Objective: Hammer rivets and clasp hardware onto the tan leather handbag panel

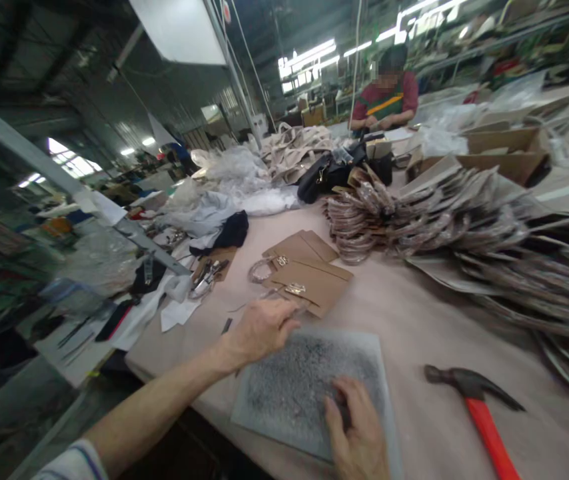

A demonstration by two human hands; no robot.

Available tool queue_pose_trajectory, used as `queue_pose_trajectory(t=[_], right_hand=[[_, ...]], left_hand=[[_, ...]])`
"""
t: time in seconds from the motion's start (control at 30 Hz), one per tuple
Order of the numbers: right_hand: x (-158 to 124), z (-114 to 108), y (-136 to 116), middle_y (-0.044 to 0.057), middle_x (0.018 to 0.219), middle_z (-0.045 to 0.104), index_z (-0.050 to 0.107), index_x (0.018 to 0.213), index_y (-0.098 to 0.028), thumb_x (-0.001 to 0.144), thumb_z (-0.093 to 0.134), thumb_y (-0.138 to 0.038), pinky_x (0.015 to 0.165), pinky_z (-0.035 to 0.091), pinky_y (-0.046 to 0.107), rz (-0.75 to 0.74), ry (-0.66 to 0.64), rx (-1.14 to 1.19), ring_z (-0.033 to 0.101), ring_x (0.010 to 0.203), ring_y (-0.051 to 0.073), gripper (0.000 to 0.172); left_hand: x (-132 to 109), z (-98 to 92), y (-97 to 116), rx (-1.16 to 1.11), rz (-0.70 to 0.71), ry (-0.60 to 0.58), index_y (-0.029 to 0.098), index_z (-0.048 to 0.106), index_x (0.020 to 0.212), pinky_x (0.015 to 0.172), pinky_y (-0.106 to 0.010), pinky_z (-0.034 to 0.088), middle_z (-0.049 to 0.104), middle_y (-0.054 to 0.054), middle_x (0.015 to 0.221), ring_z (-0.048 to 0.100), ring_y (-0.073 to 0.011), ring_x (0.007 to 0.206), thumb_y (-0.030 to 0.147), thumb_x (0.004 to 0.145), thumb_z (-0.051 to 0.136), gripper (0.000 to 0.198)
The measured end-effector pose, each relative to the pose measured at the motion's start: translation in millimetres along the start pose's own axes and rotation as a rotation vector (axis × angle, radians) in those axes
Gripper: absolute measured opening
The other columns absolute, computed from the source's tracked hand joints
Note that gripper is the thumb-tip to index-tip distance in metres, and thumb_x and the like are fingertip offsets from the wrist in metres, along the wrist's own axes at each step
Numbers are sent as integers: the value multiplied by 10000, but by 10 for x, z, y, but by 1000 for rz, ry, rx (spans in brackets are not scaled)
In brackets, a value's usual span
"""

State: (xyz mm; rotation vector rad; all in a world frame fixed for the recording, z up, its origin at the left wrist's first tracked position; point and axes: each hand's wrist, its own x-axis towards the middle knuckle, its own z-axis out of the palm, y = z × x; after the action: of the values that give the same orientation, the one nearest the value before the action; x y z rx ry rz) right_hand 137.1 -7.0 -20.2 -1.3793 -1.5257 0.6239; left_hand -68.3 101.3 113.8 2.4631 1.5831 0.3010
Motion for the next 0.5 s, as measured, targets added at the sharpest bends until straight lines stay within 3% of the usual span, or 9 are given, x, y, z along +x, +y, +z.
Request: queue_pose_trajectory(t=[0.13, 0.23, 0.37, 0.5], right_hand=[[-28, -342, -159, 90, 874, 744, 685, 984, -202, 780, 566, -681, 714, 590, 359, 467, 44, 62, 701, 789, 262, 534], [-131, -618, -113, 89, 854, 736, 673, 1004, -195, 698, 575, -746, 723, 571, 394, 677, 52, 8, 690, 771, 280, 638], [-206, -834, -29, 107, 905, 732, 646, 1033, -177, 587, 656, -745, 684, 553, 389, 779, 76, -31, 688, 852, 306, 722], [-160, -859, 45, 71, 759, 710, 632, 1059, -158, 547, 730, -716, 587, 523, 344, 857, 52, 59, 666, 697, 261, 764]], left_hand=[[-715, 538, 848, -189, 13, -37, 189, 609, 1032, 798, -360, 564, 709, -64, 955, 685, -247, 883, 230, 903, 646, 141], [-1082, 938, 1297, -250, 26, -82, 186, 577, 1035, 737, -360, 580, 684, -66, 945, 680, -247, 840, 208, 883, 629, 162], [-1266, 1224, 1579, -266, 103, -102, 168, 558, 1003, 706, -361, 585, 658, -83, 930, 670, -249, 816, 210, 844, 643, 185], [-1332, 1378, 1623, -300, 160, -105, 172, 559, 960, 638, -313, 573, 658, -63, 906, 672, -223, 779, 288, 854, 681, 199]])
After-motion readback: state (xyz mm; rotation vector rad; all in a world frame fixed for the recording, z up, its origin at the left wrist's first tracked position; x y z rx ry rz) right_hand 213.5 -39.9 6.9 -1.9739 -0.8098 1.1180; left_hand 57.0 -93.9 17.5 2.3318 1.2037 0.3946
